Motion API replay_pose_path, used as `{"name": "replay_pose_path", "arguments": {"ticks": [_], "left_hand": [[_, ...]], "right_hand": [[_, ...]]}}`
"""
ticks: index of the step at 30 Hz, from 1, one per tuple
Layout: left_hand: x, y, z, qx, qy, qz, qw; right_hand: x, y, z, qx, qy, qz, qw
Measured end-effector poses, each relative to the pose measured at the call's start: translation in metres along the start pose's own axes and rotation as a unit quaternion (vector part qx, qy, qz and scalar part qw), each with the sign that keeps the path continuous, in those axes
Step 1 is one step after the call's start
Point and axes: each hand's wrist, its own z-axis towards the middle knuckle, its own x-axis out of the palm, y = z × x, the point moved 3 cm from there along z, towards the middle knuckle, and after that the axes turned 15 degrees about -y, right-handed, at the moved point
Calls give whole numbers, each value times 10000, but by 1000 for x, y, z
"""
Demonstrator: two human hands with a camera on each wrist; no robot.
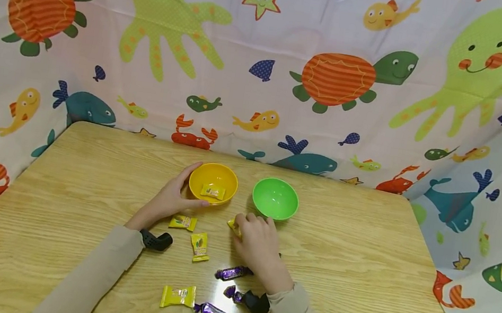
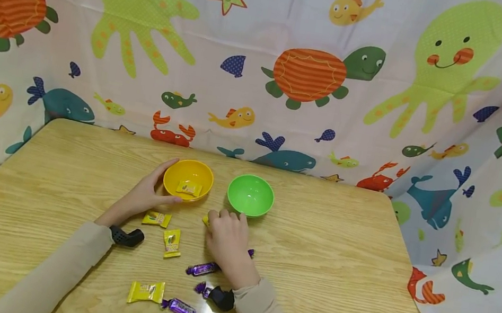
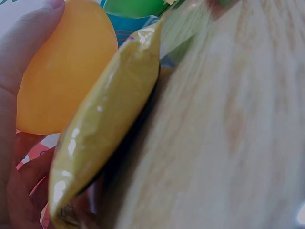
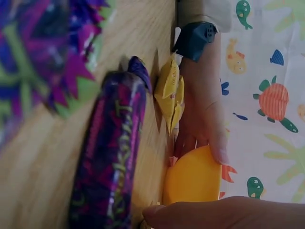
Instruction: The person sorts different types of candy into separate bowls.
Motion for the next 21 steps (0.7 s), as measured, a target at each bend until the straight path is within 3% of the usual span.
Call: {"name": "replay_pose_path", "arguments": {"ticks": [7, 16, 21], "left_hand": [[0, -1, -1, -28, 28, -49, 10000], [-1, -1, -1, -6, 18, -79, 10000], [0, 0, 0, -32, 39, -69, 10000]], "right_hand": [[4, 0, -3, -25, -196, 199, 9996], [6, -4, 0, 32, -94, 499, 9987], [-5, -7, 7, 251, 65, 808, 9964]]}}
